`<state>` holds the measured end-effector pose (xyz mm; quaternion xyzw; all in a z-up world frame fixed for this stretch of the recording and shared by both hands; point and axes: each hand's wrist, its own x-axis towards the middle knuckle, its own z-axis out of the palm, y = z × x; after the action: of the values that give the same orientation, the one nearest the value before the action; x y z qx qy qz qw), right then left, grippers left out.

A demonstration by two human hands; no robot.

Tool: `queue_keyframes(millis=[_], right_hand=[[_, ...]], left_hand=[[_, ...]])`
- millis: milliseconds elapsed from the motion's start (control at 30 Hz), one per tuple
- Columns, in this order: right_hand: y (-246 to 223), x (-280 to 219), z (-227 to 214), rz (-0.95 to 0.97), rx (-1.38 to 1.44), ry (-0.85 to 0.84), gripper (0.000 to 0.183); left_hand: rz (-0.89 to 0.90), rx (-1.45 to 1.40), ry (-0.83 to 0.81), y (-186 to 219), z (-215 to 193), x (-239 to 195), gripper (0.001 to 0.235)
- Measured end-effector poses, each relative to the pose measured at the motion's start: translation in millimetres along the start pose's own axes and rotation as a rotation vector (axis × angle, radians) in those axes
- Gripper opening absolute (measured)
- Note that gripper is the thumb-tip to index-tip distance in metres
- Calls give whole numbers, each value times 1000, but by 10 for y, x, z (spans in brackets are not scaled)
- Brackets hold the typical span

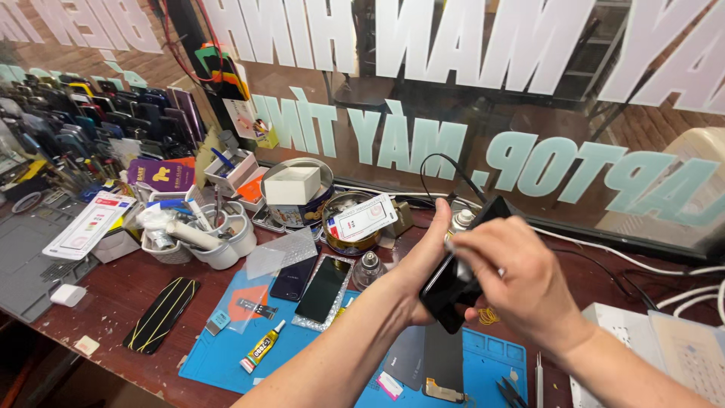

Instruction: The person disassembles a smartphone, removes the back cover, and cleans the internal components with a cloth and spray. They then reassemble the device, securing the back cover and testing the screen.

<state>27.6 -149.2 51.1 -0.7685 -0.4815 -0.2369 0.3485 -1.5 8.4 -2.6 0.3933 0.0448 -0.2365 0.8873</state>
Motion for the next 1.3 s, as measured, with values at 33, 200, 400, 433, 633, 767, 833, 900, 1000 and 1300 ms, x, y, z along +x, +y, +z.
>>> queue_keyframes(millis=[33,200,400,433,633,767,833,900,1000,1300], right_hand=[[-42,3,12,-31,39,-27,21],[213,214,-89,-28,-144,13,16],[402,154,2,110,-61,132,14],[383,145,27,156,-48,154,14],[326,165,45,552,157,181,20],[385,77,84,538,206,197,21],[440,26,110,520,248,209,20],[485,-4,115,522,279,220,20],[511,-36,117,537,268,222,20],[585,8,241,919,753,303,21]], left_hand=[[19,-2,-44,17,-9,-31,105],[26,30,22,4,3,-113,91],[80,23,-35,-34,4,-138,63],[83,18,-40,-38,4,-140,62],[59,-23,-36,-28,53,-121,58],[98,-38,-53,-35,71,-153,57],[99,-27,-54,-45,75,-154,57],[78,-17,-37,-41,90,-148,57],[125,22,25,-26,100,-140,61],[221,123,99,-64,120,-46,65]])
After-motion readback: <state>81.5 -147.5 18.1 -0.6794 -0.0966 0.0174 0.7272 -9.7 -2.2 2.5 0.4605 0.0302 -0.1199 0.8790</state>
